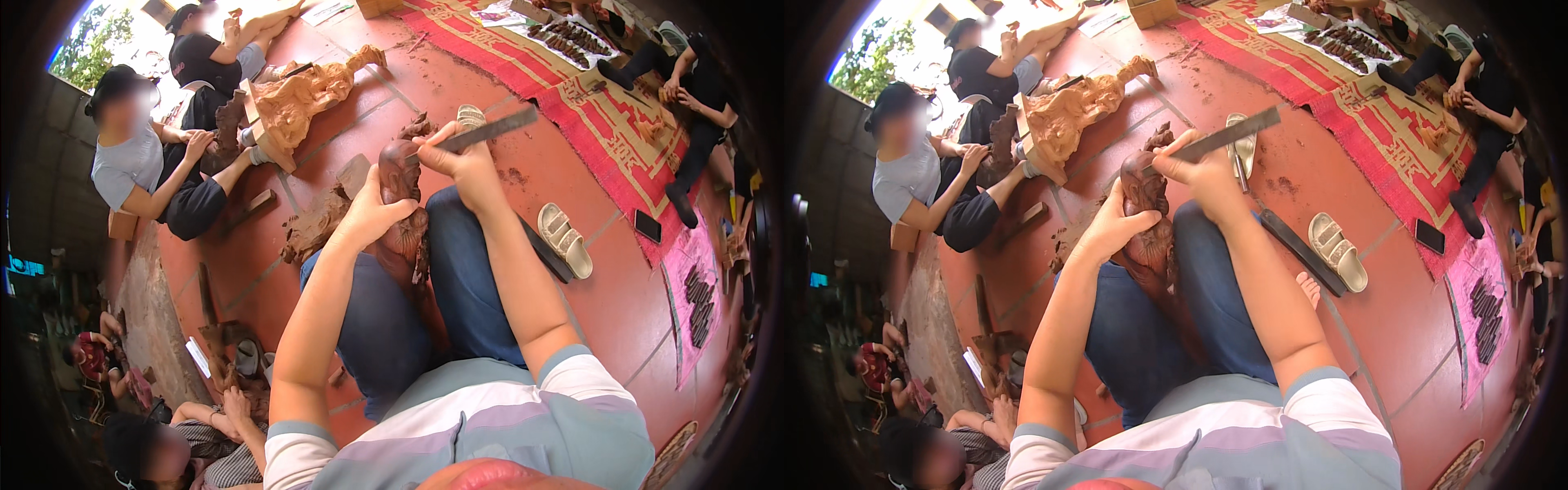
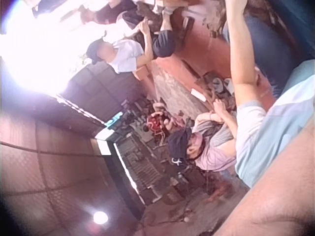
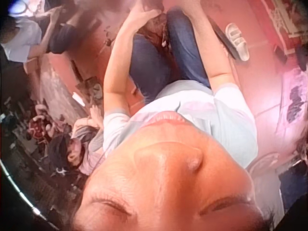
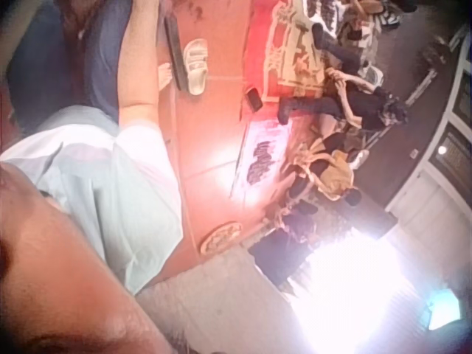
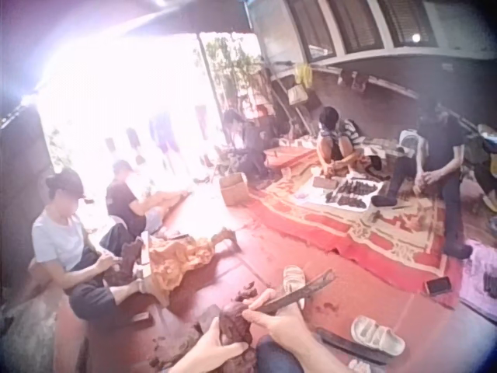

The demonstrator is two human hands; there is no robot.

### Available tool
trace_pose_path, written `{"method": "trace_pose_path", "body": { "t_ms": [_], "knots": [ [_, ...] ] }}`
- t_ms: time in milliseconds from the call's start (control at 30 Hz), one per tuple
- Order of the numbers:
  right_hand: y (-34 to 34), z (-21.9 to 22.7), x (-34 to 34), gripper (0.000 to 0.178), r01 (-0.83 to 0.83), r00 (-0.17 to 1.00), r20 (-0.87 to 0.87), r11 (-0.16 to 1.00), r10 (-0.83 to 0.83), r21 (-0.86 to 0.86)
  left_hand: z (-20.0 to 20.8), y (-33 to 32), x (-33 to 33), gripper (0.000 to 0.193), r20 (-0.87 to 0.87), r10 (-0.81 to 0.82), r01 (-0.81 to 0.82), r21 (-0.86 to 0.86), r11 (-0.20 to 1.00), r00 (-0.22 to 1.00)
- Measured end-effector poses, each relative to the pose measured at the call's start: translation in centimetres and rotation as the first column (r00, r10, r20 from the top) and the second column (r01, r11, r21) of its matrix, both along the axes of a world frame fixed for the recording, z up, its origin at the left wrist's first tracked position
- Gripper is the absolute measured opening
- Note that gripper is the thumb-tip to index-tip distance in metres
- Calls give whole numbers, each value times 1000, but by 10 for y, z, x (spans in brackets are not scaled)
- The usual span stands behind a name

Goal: The person sits on the floor and carves a small wooden object using a metal file. They hold the wood in their left hand and file it with their right hand, rotating the piece to work on different surfaces. Other people are also carving nearby.

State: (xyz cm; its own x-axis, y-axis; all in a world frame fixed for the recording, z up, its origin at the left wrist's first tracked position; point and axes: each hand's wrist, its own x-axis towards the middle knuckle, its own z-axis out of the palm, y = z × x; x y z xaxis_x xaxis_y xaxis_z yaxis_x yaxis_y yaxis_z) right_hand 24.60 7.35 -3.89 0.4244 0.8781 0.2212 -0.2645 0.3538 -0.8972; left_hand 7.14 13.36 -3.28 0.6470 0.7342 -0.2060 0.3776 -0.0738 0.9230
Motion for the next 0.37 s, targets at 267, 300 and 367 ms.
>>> {"method": "trace_pose_path", "body": {
  "t_ms": [267,300,367],
  "knots": [
    [-2,8,-3,11,-12,1000,15,1000,13,-29,1,-2,-1,76,30,-11,9,56,998,999],
    [-2,7,1,10,-50,991,-131,994,37,-98,-1,-2,-1,77,23,-11,9,64,998,1000],
    [3,12,13,9,-99,963,-264,985,59,-141,3,2,0,78,25,-6,4,91,996,1000]
  ]
}}
